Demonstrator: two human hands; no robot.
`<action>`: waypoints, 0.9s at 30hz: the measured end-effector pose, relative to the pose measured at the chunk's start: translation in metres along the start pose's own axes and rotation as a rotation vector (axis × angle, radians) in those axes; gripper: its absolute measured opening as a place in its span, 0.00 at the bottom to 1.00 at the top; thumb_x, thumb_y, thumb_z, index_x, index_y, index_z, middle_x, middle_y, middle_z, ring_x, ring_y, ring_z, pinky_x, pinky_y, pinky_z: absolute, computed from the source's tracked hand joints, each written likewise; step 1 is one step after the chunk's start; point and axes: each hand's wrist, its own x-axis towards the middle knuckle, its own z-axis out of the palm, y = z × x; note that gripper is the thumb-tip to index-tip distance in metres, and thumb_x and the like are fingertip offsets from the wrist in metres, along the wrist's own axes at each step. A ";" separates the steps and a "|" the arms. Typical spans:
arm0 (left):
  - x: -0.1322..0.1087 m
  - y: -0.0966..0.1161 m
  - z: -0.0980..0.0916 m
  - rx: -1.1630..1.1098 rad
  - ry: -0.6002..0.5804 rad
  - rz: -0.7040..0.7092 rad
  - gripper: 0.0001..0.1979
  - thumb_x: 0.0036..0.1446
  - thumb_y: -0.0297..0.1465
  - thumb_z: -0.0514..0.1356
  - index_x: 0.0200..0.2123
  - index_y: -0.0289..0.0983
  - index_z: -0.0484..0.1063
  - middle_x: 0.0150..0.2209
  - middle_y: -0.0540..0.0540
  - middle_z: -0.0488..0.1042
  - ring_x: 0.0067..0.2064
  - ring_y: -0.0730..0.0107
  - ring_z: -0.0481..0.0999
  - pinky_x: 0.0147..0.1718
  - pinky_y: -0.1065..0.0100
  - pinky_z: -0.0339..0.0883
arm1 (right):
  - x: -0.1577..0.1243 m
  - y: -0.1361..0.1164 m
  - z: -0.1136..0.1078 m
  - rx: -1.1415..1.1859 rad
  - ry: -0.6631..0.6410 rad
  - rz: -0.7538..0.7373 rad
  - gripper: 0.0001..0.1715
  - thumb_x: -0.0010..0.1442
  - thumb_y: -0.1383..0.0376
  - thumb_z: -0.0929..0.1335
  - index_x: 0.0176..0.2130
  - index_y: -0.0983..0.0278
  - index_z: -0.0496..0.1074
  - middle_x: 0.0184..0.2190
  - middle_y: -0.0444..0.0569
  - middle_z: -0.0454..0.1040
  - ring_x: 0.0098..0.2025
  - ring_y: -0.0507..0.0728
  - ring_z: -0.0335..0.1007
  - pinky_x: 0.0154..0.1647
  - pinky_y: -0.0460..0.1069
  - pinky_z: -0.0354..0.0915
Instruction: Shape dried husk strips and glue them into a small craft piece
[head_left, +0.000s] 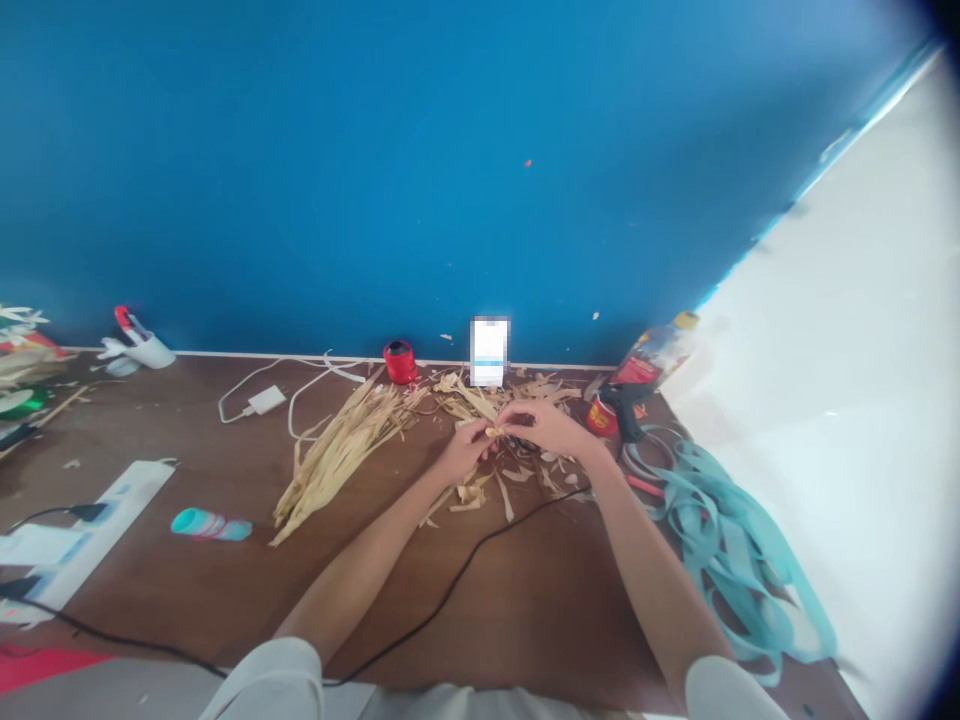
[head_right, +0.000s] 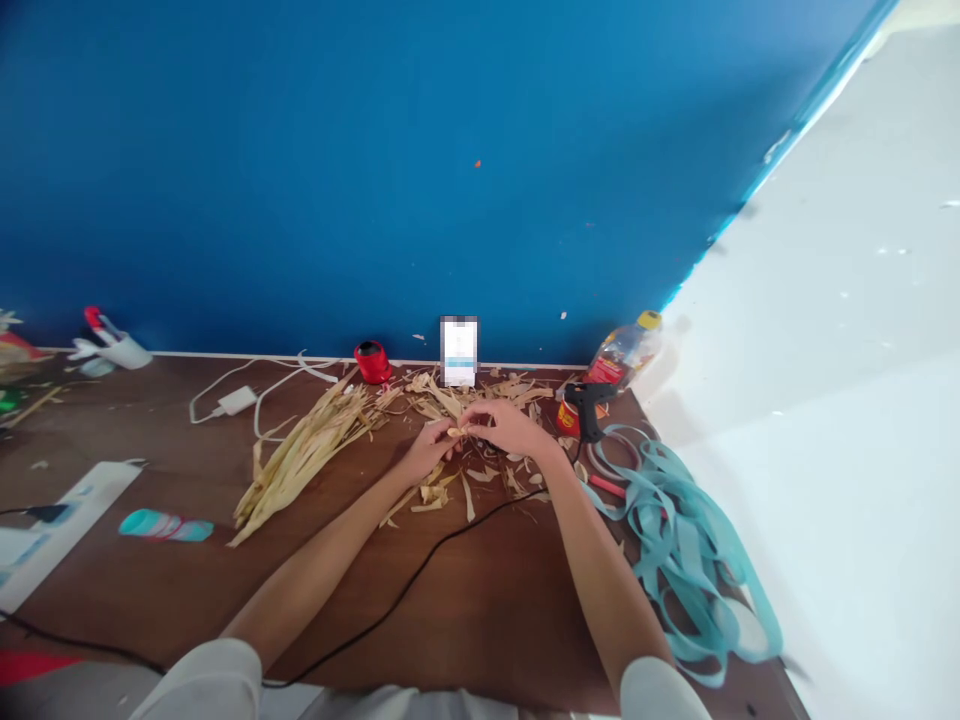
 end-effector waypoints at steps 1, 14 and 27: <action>0.000 -0.001 0.000 0.001 -0.011 -0.007 0.15 0.57 0.41 0.56 0.33 0.33 0.69 0.24 0.51 0.68 0.22 0.79 0.62 0.22 0.75 0.54 | 0.000 0.001 -0.001 -0.003 -0.022 -0.008 0.13 0.59 0.56 0.64 0.39 0.59 0.74 0.39 0.46 0.76 0.41 0.58 0.69 0.43 0.52 0.61; -0.002 -0.001 0.001 0.087 -0.114 0.010 0.12 0.59 0.37 0.54 0.33 0.34 0.69 0.26 0.51 0.68 0.24 0.77 0.64 0.25 0.73 0.57 | 0.000 0.009 -0.002 0.021 -0.160 0.043 0.10 0.59 0.60 0.64 0.36 0.62 0.72 0.32 0.45 0.73 0.33 0.55 0.65 0.35 0.50 0.59; 0.000 -0.003 0.002 0.023 0.020 0.005 0.15 0.59 0.42 0.54 0.32 0.34 0.66 0.25 0.52 0.66 0.22 0.79 0.62 0.23 0.74 0.56 | 0.001 0.000 -0.002 -0.136 0.148 -0.005 0.09 0.58 0.59 0.65 0.34 0.62 0.70 0.33 0.48 0.72 0.34 0.56 0.65 0.37 0.51 0.59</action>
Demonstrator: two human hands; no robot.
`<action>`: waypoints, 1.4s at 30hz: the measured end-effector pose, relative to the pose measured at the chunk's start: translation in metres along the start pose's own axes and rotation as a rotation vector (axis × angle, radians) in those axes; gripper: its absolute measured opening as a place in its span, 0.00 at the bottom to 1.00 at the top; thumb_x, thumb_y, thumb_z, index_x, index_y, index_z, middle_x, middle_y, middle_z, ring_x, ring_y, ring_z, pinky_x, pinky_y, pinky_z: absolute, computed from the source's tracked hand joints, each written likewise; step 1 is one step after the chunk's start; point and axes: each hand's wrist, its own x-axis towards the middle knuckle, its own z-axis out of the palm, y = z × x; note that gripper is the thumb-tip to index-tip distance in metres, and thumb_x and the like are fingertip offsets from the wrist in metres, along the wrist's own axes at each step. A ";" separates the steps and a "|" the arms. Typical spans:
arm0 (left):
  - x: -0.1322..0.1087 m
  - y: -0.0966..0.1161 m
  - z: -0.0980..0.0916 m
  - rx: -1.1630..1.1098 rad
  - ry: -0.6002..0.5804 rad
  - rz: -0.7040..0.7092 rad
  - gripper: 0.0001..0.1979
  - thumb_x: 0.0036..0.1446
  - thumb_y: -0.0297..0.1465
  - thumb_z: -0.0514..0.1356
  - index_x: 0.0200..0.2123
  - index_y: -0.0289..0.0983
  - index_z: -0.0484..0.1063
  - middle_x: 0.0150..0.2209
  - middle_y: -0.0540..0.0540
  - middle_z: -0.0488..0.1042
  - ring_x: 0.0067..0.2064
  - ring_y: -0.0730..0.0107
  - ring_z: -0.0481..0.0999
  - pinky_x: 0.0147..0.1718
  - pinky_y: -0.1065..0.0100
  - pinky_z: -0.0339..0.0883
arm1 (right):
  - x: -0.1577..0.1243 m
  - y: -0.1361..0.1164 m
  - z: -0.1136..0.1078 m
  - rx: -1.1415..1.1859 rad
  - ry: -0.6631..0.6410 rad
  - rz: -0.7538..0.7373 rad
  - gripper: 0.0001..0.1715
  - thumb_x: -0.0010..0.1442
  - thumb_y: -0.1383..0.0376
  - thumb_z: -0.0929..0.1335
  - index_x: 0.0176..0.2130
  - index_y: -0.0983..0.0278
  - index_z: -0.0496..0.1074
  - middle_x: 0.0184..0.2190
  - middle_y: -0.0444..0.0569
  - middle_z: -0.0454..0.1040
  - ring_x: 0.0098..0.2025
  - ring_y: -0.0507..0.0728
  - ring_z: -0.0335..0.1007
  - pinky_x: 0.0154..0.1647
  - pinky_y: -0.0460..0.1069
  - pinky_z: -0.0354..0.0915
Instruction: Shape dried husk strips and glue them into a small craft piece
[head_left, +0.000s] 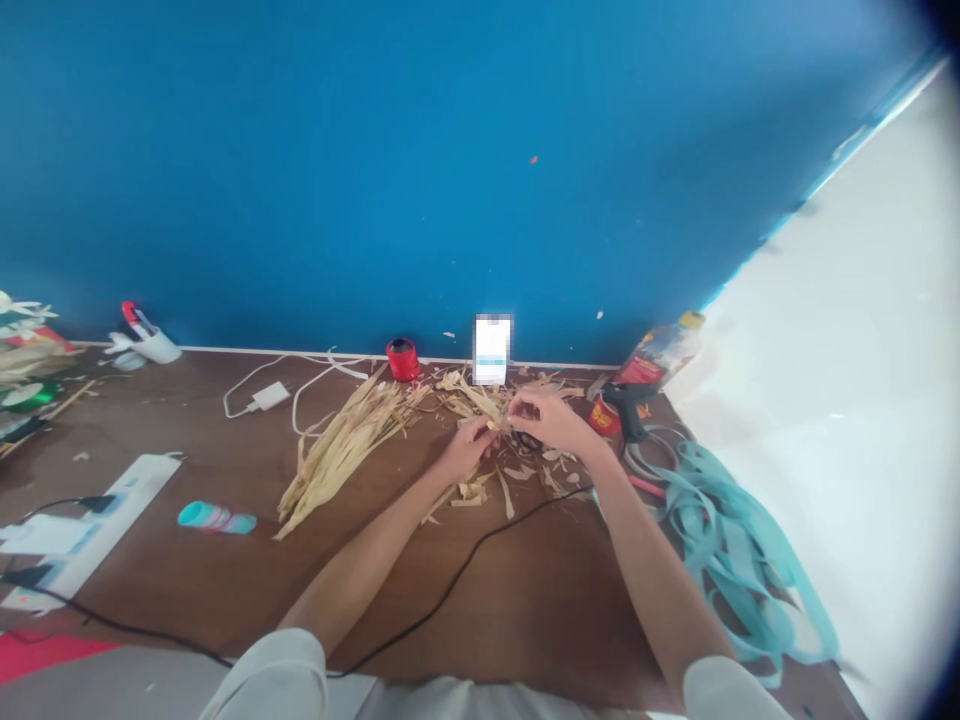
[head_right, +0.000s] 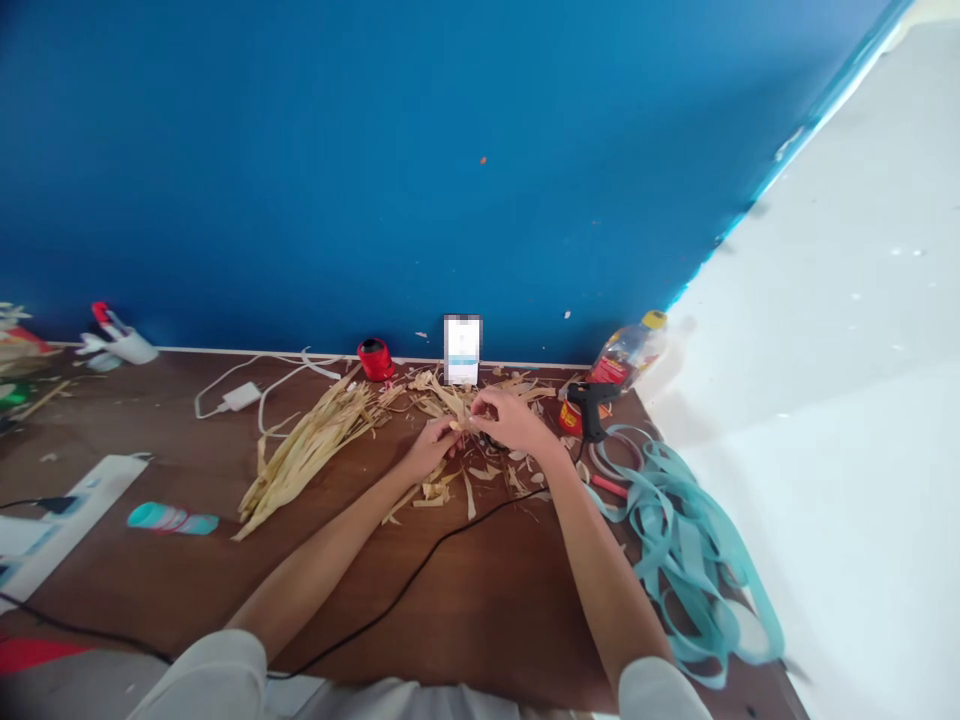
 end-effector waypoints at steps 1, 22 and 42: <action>0.000 0.001 0.000 -0.001 0.012 0.003 0.15 0.59 0.42 0.54 0.31 0.34 0.65 0.25 0.52 0.66 0.23 0.79 0.62 0.24 0.74 0.56 | 0.000 0.000 0.001 -0.021 -0.008 -0.001 0.09 0.58 0.59 0.65 0.33 0.62 0.71 0.33 0.48 0.72 0.34 0.56 0.65 0.37 0.51 0.59; -0.002 0.005 0.001 -0.003 0.015 0.027 0.15 0.59 0.41 0.54 0.31 0.34 0.65 0.26 0.52 0.66 0.24 0.78 0.63 0.26 0.73 0.57 | 0.003 0.002 0.017 -0.002 -0.050 0.060 0.05 0.54 0.63 0.64 0.30 0.62 0.68 0.28 0.44 0.70 0.29 0.53 0.64 0.31 0.49 0.57; 0.000 0.002 0.000 -0.034 0.054 0.002 0.15 0.58 0.41 0.55 0.33 0.32 0.68 0.25 0.52 0.66 0.22 0.78 0.62 0.23 0.73 0.56 | -0.002 0.005 -0.009 -0.014 0.121 -0.025 0.04 0.54 0.68 0.60 0.27 0.61 0.59 0.25 0.42 0.62 0.28 0.53 0.57 0.31 0.48 0.53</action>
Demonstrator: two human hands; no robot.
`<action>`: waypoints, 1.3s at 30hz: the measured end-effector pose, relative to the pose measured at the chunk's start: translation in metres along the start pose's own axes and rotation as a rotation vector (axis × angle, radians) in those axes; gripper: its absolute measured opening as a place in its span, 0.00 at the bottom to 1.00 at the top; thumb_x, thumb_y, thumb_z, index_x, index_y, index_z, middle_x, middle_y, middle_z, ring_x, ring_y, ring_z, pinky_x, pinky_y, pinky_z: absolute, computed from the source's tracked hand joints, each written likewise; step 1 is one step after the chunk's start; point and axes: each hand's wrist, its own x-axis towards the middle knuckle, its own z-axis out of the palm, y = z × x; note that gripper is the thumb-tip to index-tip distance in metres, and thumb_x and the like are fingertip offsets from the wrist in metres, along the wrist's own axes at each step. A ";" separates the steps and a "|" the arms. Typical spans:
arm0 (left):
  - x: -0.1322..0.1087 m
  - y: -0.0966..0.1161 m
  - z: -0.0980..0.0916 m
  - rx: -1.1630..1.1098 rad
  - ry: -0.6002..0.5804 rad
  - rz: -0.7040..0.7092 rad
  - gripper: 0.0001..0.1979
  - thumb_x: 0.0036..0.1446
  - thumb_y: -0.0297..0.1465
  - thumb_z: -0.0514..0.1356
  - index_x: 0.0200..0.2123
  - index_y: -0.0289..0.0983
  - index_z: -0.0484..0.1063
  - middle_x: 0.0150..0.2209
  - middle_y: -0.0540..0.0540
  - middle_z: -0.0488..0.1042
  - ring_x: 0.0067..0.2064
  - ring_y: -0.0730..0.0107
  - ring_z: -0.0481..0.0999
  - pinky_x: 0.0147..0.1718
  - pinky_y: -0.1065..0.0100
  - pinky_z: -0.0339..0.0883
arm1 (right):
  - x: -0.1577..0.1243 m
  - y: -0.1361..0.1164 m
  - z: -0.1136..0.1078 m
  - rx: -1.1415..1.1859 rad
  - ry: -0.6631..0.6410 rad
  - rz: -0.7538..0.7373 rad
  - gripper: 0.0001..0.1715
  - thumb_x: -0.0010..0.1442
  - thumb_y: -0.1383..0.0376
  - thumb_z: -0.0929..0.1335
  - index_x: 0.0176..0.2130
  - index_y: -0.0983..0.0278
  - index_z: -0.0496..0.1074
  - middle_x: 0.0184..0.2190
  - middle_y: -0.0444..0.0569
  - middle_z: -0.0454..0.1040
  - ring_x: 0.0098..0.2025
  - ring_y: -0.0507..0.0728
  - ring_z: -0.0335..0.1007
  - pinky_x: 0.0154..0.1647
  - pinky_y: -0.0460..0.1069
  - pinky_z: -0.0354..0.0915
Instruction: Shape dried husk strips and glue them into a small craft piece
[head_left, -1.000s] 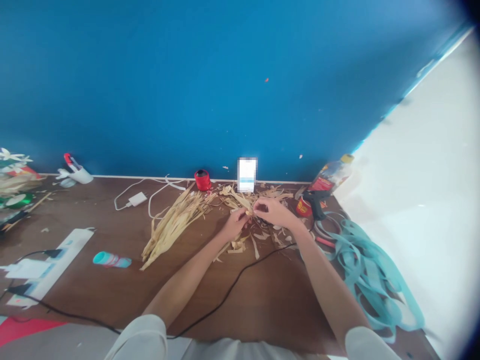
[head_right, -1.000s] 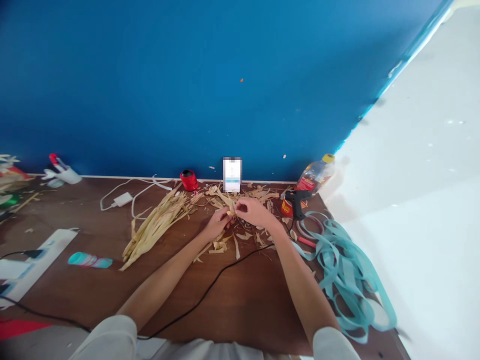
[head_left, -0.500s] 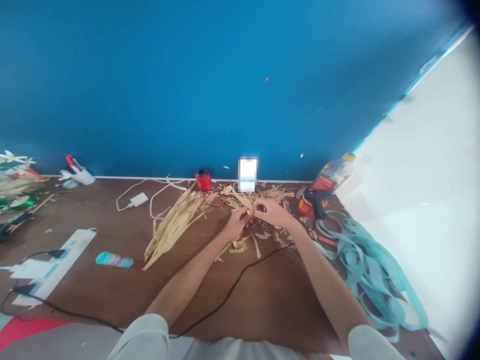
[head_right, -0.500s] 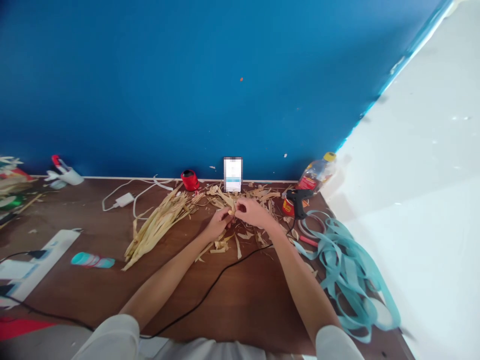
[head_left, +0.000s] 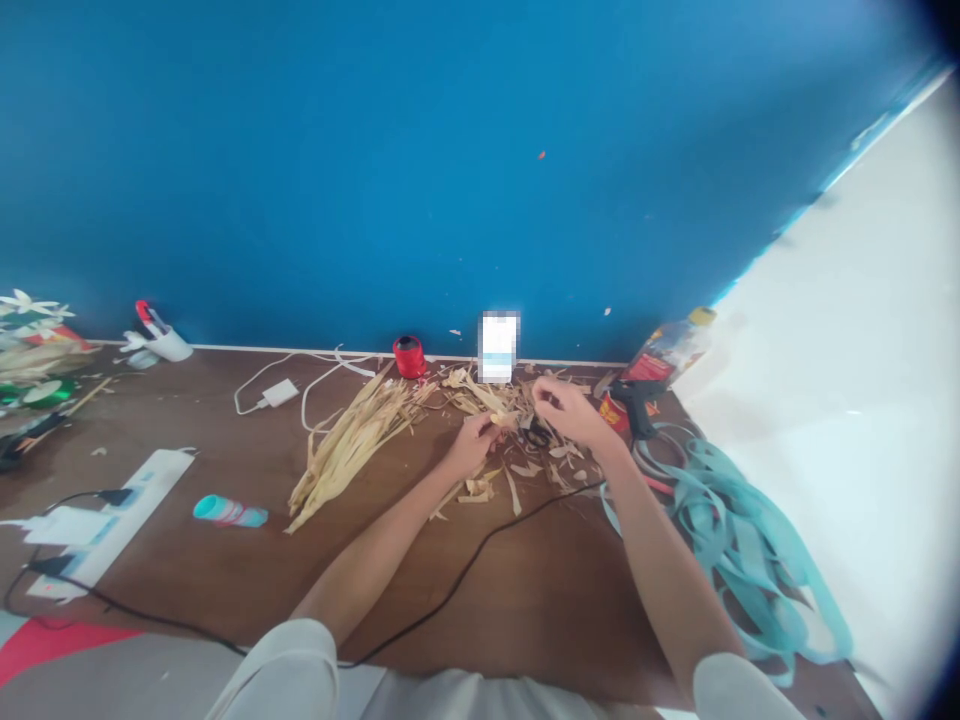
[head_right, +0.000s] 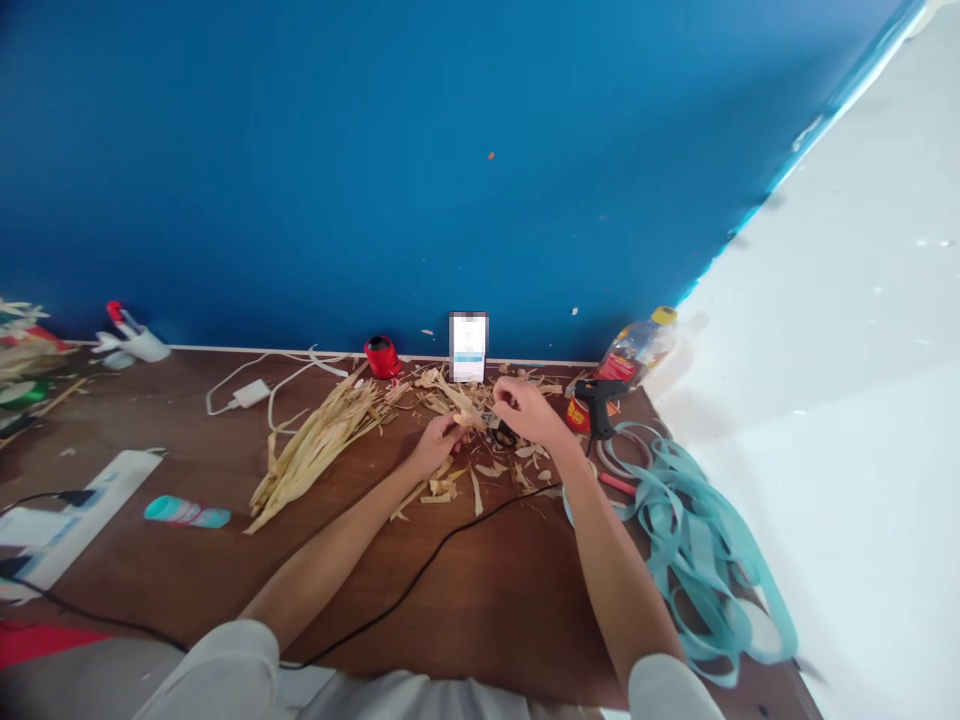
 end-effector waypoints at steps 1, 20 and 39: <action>0.000 0.000 0.000 -0.003 0.006 0.002 0.16 0.58 0.41 0.55 0.34 0.32 0.68 0.25 0.51 0.66 0.22 0.79 0.62 0.24 0.73 0.56 | -0.001 0.002 -0.005 0.019 0.023 0.027 0.05 0.55 0.68 0.60 0.27 0.61 0.59 0.25 0.42 0.62 0.28 0.53 0.58 0.31 0.48 0.53; 0.001 -0.005 -0.001 -0.021 0.026 0.046 0.14 0.58 0.40 0.55 0.33 0.33 0.67 0.25 0.52 0.67 0.23 0.78 0.63 0.24 0.74 0.56 | 0.002 -0.007 0.022 -0.018 -0.119 0.007 0.07 0.58 0.63 0.64 0.34 0.61 0.72 0.33 0.46 0.75 0.34 0.55 0.68 0.35 0.49 0.59; -0.001 0.001 -0.001 0.030 0.001 0.058 0.15 0.58 0.41 0.55 0.29 0.33 0.65 0.24 0.52 0.66 0.22 0.78 0.63 0.23 0.74 0.56 | 0.003 -0.002 0.036 -0.203 -0.006 -0.081 0.02 0.50 0.70 0.66 0.27 0.63 0.68 0.26 0.43 0.72 0.28 0.51 0.63 0.30 0.46 0.52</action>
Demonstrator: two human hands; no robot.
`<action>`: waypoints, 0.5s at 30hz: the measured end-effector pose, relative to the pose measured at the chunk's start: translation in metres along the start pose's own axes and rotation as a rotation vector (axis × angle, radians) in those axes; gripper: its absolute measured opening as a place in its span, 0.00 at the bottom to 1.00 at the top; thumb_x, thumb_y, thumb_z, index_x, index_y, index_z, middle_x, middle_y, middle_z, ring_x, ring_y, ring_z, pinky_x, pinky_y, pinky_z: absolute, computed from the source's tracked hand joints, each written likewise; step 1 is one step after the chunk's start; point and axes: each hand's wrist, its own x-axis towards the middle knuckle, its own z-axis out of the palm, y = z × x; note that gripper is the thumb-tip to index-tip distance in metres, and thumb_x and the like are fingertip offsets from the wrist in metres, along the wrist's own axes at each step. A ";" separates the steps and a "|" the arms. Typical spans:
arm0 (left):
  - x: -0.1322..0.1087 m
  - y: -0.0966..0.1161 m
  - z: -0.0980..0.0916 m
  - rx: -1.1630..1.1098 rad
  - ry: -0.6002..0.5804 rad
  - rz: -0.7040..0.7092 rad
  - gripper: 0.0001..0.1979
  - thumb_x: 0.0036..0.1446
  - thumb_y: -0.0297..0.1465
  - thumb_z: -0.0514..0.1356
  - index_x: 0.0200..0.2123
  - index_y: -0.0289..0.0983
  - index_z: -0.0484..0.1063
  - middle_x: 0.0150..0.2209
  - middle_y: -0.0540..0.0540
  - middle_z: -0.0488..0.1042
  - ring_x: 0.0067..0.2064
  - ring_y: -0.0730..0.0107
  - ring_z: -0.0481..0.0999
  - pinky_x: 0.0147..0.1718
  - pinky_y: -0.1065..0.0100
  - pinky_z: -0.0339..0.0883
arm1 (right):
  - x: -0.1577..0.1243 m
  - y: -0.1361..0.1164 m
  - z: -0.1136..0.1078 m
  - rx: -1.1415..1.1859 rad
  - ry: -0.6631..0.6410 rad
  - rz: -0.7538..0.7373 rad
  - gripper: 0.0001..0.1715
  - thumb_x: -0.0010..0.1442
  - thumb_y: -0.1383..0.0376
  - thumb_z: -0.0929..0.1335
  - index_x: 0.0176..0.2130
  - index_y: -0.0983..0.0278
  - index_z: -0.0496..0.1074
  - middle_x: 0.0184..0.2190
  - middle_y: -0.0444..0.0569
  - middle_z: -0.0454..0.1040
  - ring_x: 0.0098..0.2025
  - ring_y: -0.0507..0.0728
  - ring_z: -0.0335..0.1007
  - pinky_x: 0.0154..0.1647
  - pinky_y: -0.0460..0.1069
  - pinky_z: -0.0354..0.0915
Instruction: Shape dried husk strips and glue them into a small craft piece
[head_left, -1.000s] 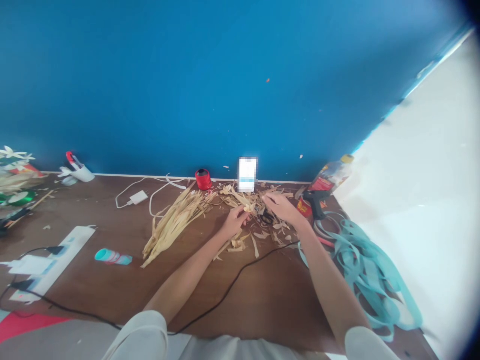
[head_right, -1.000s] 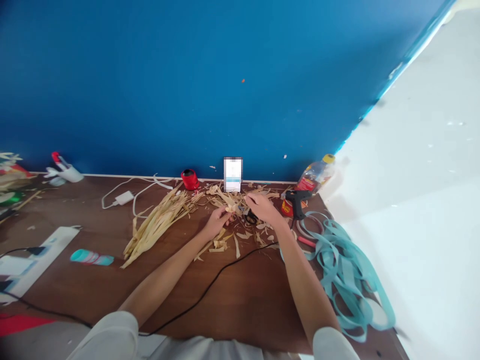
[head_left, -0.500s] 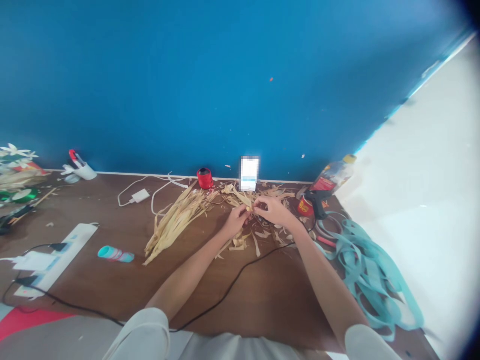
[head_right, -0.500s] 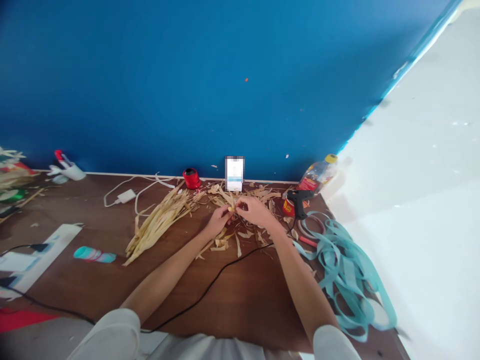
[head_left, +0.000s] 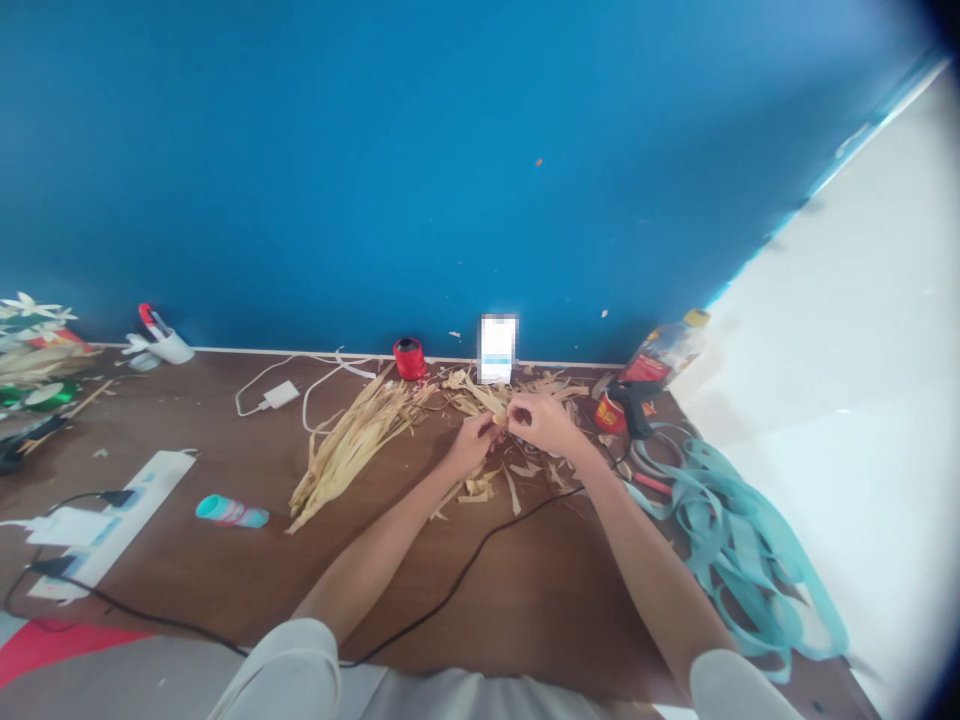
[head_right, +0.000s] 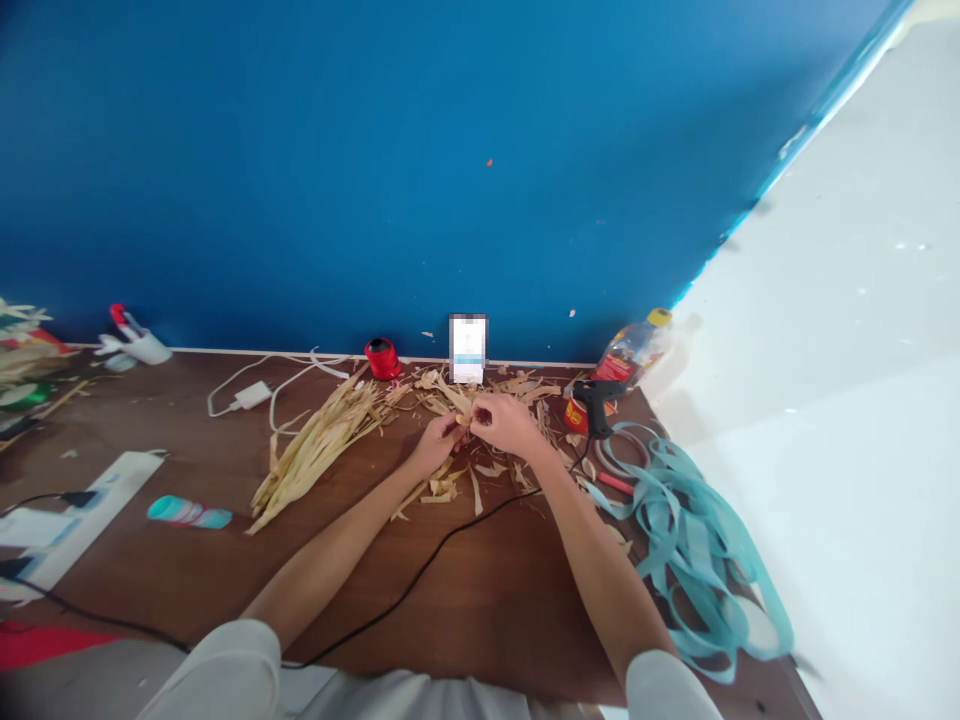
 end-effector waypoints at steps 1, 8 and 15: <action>0.000 0.000 0.000 0.004 0.001 0.003 0.15 0.58 0.41 0.54 0.29 0.33 0.65 0.24 0.52 0.66 0.22 0.78 0.63 0.23 0.74 0.56 | 0.000 -0.001 0.000 -0.029 0.011 -0.005 0.02 0.50 0.70 0.66 0.27 0.62 0.68 0.26 0.43 0.72 0.28 0.51 0.63 0.30 0.46 0.52; 0.001 -0.005 0.000 0.005 0.024 0.012 0.13 0.58 0.37 0.55 0.29 0.33 0.67 0.23 0.52 0.66 0.21 0.79 0.62 0.23 0.74 0.56 | 0.000 -0.003 0.001 -0.142 0.074 -0.028 0.02 0.50 0.69 0.66 0.26 0.62 0.67 0.27 0.44 0.72 0.29 0.52 0.64 0.29 0.46 0.50; 0.003 -0.004 0.001 -0.064 0.093 -0.049 0.13 0.58 0.38 0.55 0.33 0.32 0.69 0.23 0.52 0.66 0.21 0.80 0.61 0.22 0.74 0.53 | 0.001 0.014 -0.017 -0.069 0.261 0.124 0.04 0.54 0.66 0.63 0.28 0.62 0.66 0.25 0.45 0.70 0.27 0.53 0.62 0.29 0.46 0.52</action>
